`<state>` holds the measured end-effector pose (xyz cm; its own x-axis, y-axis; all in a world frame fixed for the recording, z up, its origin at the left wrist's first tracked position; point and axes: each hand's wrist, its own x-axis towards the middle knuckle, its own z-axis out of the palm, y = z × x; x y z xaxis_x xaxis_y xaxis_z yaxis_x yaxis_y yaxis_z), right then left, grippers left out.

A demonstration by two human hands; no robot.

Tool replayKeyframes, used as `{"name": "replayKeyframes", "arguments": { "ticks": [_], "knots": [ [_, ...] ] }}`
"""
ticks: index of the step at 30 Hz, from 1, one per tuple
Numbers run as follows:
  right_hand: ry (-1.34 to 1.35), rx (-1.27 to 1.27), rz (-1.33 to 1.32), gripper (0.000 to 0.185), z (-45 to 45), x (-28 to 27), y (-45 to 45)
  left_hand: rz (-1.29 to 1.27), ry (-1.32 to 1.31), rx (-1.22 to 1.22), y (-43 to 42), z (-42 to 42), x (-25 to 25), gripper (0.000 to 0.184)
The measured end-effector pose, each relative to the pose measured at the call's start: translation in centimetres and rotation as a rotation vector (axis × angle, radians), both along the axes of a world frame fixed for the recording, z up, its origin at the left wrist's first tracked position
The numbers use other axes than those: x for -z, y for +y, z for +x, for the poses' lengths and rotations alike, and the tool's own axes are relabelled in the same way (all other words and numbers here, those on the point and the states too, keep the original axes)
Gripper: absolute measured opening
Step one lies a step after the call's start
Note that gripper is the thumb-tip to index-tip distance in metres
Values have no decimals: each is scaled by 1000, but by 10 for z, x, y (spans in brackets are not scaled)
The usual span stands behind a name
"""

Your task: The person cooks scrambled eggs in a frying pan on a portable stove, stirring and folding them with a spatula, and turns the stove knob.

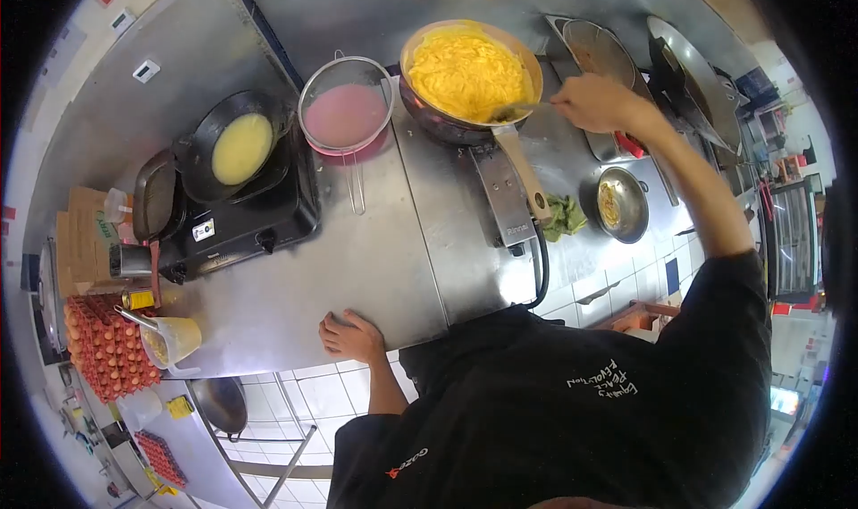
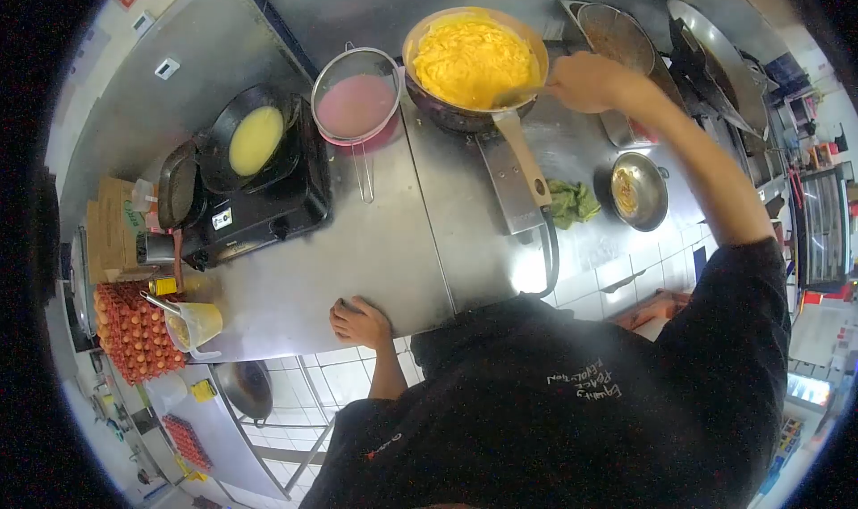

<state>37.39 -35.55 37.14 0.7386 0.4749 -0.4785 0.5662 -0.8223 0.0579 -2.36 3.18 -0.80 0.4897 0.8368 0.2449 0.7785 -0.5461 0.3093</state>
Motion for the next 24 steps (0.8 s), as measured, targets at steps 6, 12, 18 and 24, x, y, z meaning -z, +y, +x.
{"name": "replayKeyframes", "arguments": {
  "ticks": [6,12,18,24],
  "knots": [
    [-255,174,6,30,20,0,7,-16,-23,22,1,-2,4,50],
    [-381,184,-94,25,17,30,20,-7,26,3,0,-6,7,55],
    [-255,171,-116,27,16,-11,9,2,9,-10,1,-1,6,51],
    [-287,164,-13,31,46,24,13,25,23,34,2,0,3,50]
  ]
}}
